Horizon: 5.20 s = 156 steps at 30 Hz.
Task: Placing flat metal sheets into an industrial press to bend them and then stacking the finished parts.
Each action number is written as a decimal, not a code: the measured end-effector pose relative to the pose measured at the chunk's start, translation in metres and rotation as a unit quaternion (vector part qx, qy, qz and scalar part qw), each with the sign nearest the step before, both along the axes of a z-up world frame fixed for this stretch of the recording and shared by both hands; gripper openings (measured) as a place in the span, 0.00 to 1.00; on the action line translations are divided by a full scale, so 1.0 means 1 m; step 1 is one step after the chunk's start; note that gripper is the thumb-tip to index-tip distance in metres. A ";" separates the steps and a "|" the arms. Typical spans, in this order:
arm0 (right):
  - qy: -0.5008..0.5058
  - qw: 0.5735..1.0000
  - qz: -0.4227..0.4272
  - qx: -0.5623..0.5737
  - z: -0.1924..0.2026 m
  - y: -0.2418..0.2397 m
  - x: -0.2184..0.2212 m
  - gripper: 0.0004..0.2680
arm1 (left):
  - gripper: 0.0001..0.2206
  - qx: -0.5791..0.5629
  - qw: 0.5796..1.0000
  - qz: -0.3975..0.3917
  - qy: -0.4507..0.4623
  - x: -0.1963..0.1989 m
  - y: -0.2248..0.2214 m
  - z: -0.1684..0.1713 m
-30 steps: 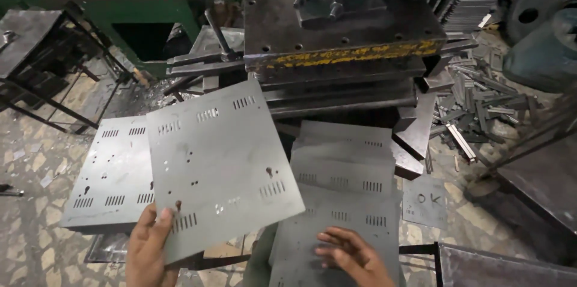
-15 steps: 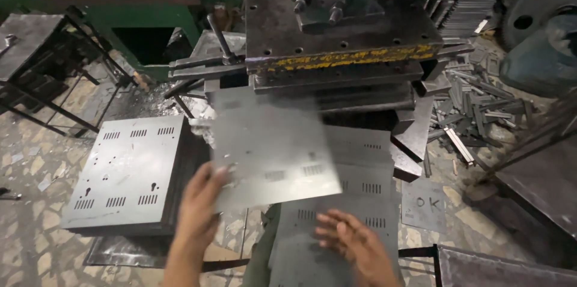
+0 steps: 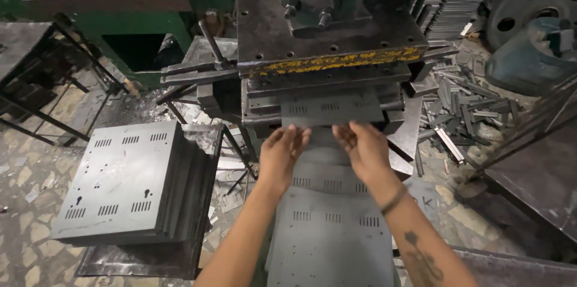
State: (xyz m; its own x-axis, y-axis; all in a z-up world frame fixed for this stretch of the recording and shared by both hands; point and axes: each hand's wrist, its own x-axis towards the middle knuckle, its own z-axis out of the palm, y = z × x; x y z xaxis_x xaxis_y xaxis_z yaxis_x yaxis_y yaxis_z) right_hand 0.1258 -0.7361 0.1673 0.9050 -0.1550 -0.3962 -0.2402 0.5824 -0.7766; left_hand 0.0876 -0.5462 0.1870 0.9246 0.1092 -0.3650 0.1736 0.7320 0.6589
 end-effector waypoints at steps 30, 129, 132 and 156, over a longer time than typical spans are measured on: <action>0.027 0.982 -0.060 -0.177 -0.020 -0.030 0.054 0.07 | 0.07 0.035 0.996 0.079 0.000 0.037 -0.022 -0.012; -0.052 0.907 0.198 -0.369 -0.103 -0.113 -0.295 0.11 | 0.31 0.518 0.724 -0.415 -0.189 -0.140 0.080 0.061; -0.044 0.931 0.113 -0.343 -0.105 -0.101 -0.291 0.10 | 0.59 0.245 0.838 -0.423 -0.241 -0.149 0.106 -0.022; -0.433 0.868 0.113 -0.216 0.030 -0.064 -0.181 0.22 | 0.37 0.331 0.850 -0.168 -0.373 -0.126 0.035 0.011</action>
